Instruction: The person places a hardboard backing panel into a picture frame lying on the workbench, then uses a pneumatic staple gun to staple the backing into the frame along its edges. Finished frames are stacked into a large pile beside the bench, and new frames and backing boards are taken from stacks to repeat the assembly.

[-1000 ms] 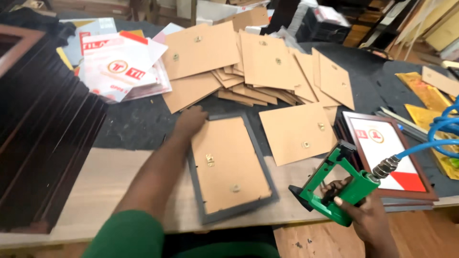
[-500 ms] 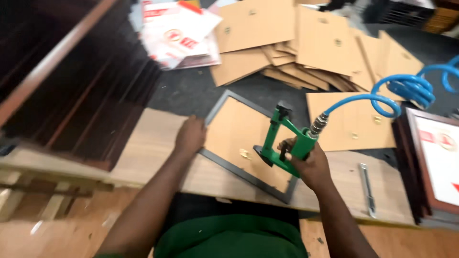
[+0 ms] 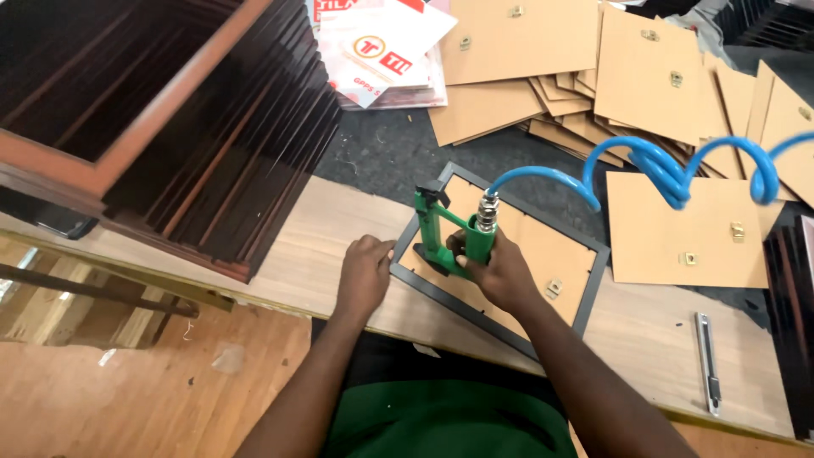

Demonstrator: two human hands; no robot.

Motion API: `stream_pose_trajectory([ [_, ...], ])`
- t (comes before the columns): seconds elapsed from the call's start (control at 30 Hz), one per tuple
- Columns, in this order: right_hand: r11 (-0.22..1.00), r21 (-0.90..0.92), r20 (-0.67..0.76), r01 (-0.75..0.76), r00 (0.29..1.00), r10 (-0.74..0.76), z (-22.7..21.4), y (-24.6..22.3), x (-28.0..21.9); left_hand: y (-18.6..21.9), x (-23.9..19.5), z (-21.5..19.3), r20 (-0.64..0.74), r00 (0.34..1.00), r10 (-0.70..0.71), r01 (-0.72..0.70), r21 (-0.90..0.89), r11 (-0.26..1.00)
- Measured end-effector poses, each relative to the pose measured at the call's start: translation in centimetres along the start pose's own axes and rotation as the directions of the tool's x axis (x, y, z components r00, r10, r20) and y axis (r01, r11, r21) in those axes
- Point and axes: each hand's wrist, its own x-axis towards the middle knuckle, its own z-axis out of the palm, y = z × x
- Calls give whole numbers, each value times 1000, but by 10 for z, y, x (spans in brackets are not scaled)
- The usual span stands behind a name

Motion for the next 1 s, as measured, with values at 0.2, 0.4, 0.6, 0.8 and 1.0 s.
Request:
stream_pose_trajectory([
  [0.2,997,-55,89,48,995,-43,-5,-10,19,4,3,-4,41,998,-42,43,-12,999],
  [0.4,972,-216,-79,87,991,-107,-40,20,62,6,3,-4,21,1000,-18,18,-10,1000],
  [0.6,968,-199,-80,155,982,-174,-59,45,110,10,5,-7,43,998,-50,51,-25,998],
  [0.8,989,-149,-126,9,992,-28,-71,47,104,4,5,-3,39,999,-6,6,7,1000],
  [1.0,923,350,-103,-159,973,207,-134,59,7,12,12,0,58,974,-220,218,42,975],
])
